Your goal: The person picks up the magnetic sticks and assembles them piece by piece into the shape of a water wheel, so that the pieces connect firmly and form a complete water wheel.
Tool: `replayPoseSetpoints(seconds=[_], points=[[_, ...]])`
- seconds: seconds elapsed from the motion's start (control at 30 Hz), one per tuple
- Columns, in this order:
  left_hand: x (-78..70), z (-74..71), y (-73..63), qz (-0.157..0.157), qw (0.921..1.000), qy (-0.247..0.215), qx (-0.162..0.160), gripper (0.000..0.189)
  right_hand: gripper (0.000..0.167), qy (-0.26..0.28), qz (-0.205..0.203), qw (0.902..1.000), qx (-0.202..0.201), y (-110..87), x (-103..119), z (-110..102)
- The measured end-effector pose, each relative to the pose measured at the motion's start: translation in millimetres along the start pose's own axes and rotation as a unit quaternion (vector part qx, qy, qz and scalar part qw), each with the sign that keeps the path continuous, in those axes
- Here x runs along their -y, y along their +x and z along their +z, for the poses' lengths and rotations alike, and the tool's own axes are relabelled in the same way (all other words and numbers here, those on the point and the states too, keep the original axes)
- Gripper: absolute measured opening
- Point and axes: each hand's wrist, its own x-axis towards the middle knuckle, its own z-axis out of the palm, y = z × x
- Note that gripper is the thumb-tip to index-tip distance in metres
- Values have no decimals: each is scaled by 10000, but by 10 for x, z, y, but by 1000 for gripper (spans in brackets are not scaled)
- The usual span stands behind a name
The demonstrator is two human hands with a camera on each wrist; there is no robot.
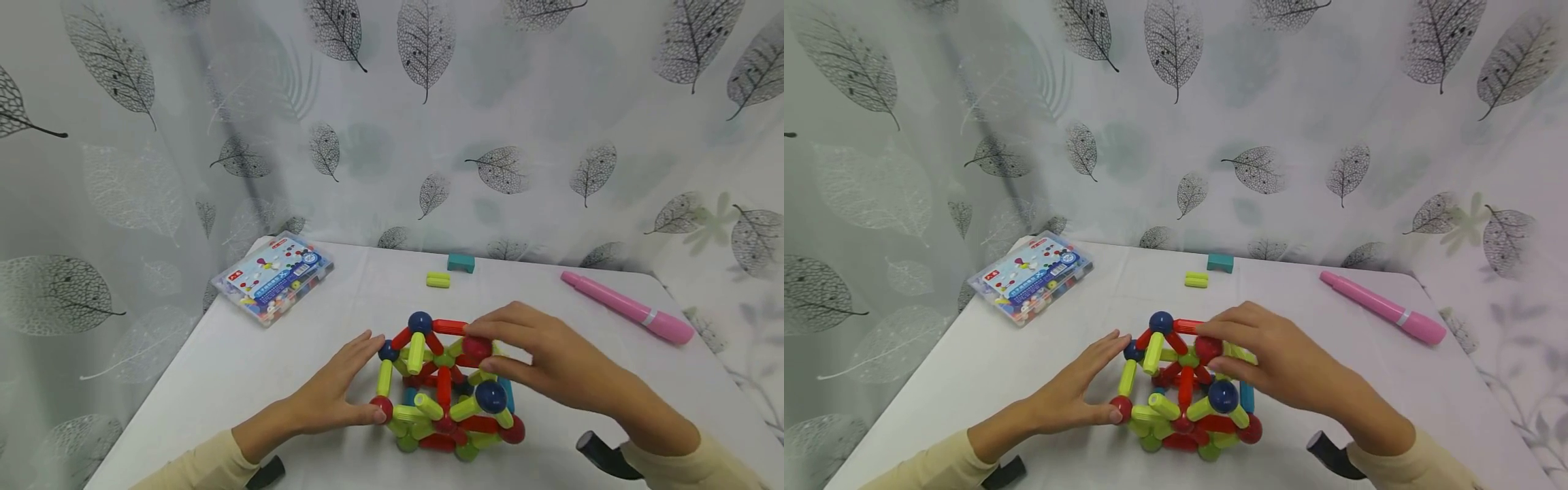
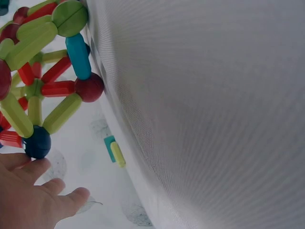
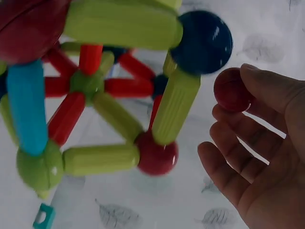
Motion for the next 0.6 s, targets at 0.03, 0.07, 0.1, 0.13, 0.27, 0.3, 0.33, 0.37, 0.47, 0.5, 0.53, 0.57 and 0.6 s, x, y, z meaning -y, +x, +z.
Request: replayPoseSetpoints(seconds=[0.03,0.07,0.1,0.13,0.27,0.3,0.33,0.37,0.47,0.5,0.53,0.57,0.6], points=[[3,0,0,-6,10000,-6,8,96,49,24,-153,9997,170,66,63,28],[8,-1,1,-9,10000,-10,16,96,47,41,-302,9990,330,128,120,60],[9,-1,0,-24,10000,-20,24,96,45,50,-479,9978,460,188,170,96],[13,-2,0,-38,10000,-33,34,96,44,37,-656,9962,578,242,213,136],[25,-5,-6,-69,9999,-93,79,95,39,-172,-1201,9889,855,400,328,295],[26,-5,-8,-66,9999,-103,88,94,39,-234,-1277,9875,896,424,344,329],[27,-5,-10,-62,9999,-118,98,94,39,-303,-1320,9862,948,442,357,358],[27,-5,-11,-53,9998,-134,108,94,39,-375,-1331,9854,992,458,367,382],[25,-6,-12,-17,9998,-157,121,94,37,-604,-1380,9834,1017,482,379,426],[23,-7,-12,-8,9998,-157,117,94,37,-667,-1398,9828,1005,486,382,435],[21,-8,-12,-5,9998,-162,118,94,37,-710,-1417,9824,990,489,383,440],[21,-10,-12,2,9998,-157,116,94,37,-758,-1427,9821,969,491,381,445],[22,-11,-13,3,9998,-153,112,94,37,-794,-1434,9818,959,492,382,447]])
